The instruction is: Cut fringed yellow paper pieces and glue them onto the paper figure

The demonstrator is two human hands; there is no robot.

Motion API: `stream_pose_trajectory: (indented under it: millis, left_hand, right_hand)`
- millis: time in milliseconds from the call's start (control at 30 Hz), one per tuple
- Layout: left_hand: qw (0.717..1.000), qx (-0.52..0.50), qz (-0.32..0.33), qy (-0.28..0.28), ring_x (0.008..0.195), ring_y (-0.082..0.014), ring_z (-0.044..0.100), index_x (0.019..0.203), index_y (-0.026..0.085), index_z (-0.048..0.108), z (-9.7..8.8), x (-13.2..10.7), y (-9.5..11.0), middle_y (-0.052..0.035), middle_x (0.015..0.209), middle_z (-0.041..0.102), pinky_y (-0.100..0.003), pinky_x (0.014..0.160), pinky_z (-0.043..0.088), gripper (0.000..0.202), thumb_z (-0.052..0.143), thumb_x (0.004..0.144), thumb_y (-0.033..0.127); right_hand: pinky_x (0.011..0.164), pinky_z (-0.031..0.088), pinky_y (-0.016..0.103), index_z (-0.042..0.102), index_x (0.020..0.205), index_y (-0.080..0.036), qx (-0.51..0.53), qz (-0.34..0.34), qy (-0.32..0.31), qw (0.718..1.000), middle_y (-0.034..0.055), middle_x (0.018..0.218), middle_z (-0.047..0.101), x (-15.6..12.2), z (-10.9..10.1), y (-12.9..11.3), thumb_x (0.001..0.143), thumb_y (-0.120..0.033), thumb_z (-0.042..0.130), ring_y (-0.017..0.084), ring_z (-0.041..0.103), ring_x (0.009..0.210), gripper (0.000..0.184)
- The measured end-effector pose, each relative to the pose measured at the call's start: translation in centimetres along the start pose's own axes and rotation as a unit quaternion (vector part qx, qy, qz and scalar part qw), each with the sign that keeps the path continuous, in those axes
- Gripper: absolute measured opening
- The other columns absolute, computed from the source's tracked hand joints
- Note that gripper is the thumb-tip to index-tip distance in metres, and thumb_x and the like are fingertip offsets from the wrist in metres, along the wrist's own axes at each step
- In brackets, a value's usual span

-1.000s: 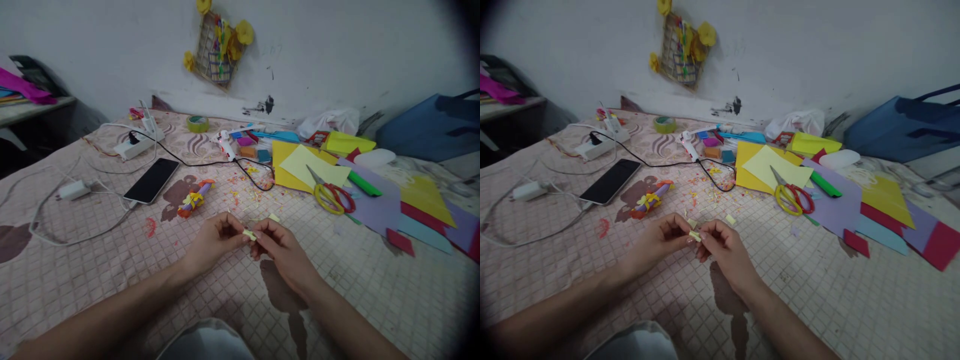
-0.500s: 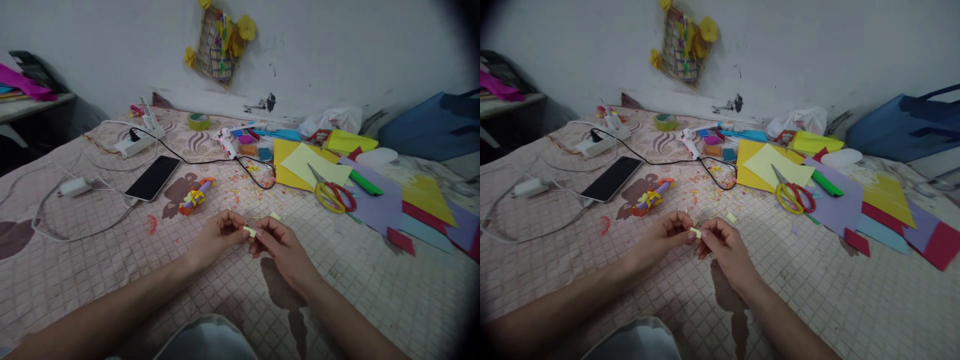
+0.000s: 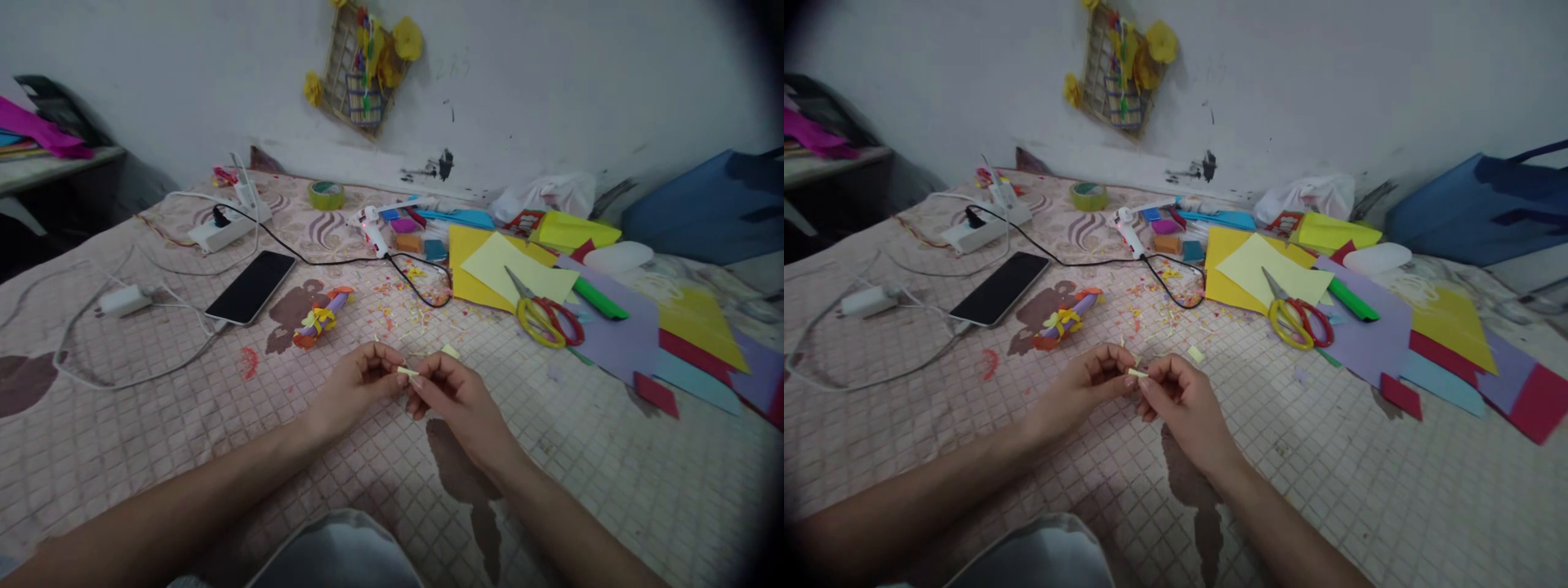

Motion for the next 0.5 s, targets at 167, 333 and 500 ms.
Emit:
stream_pose_trajectory:
  millis: [167, 333, 500]
  left_hand:
    - [0.999, 0.029, -0.006, -0.017, 0.07, -0.0112, 0.057, 0.081, 0.013, 0.056, 0.43, -0.05, 0.2, -0.0003, 0.076, 0.06, -0.026, 0.069, 0.044, 0.024, 0.072, 0.069, 0.025]
    - [0.996, 0.073, -0.027, -0.036, 0.063, -0.011, 0.054, 0.072, 0.013, 0.055, 0.59, -0.12, -0.31, 0.0005, 0.066, 0.057, -0.025, 0.061, 0.041, 0.026, 0.068, 0.072, 0.035]
    - [0.996, 0.071, -0.026, -0.037, 0.057, -0.0087, 0.049, 0.068, 0.013, 0.054, 0.67, -0.22, -0.03, 0.0012, 0.062, 0.056, -0.024, 0.057, 0.037, 0.026, 0.067, 0.073, 0.036]
  right_hand:
    - [0.051, 0.046, 0.024, 0.054, 0.072, -0.019, -0.021, -0.008, 0.012, 1.0, -0.0036, 0.058, 0.055, 0.0, -0.16, -0.24, 0.082, -0.035, 0.06, 0.01, 0.053, 0.052, 0.02]
    - [0.05, 0.044, 0.023, 0.054, 0.072, -0.019, -0.022, -0.008, 0.013, 1.0, -0.0036, 0.06, 0.054, -0.08, -0.29, -0.17, 0.083, -0.033, 0.059, 0.009, 0.051, 0.051, 0.019]
    - [0.051, 0.047, 0.025, 0.055, 0.076, -0.019, 0.012, -0.006, 0.011, 1.0, -0.002, 0.064, 0.057, -0.15, -0.29, 0.16, 0.089, -0.04, 0.049, 0.011, 0.055, 0.053, 0.026]
Point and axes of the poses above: each hand's wrist, its own x-axis towards the middle knuckle, its own z-axis out of the palm, y = z × x, the point moved 7 cm from there along x, towards the middle knuckle
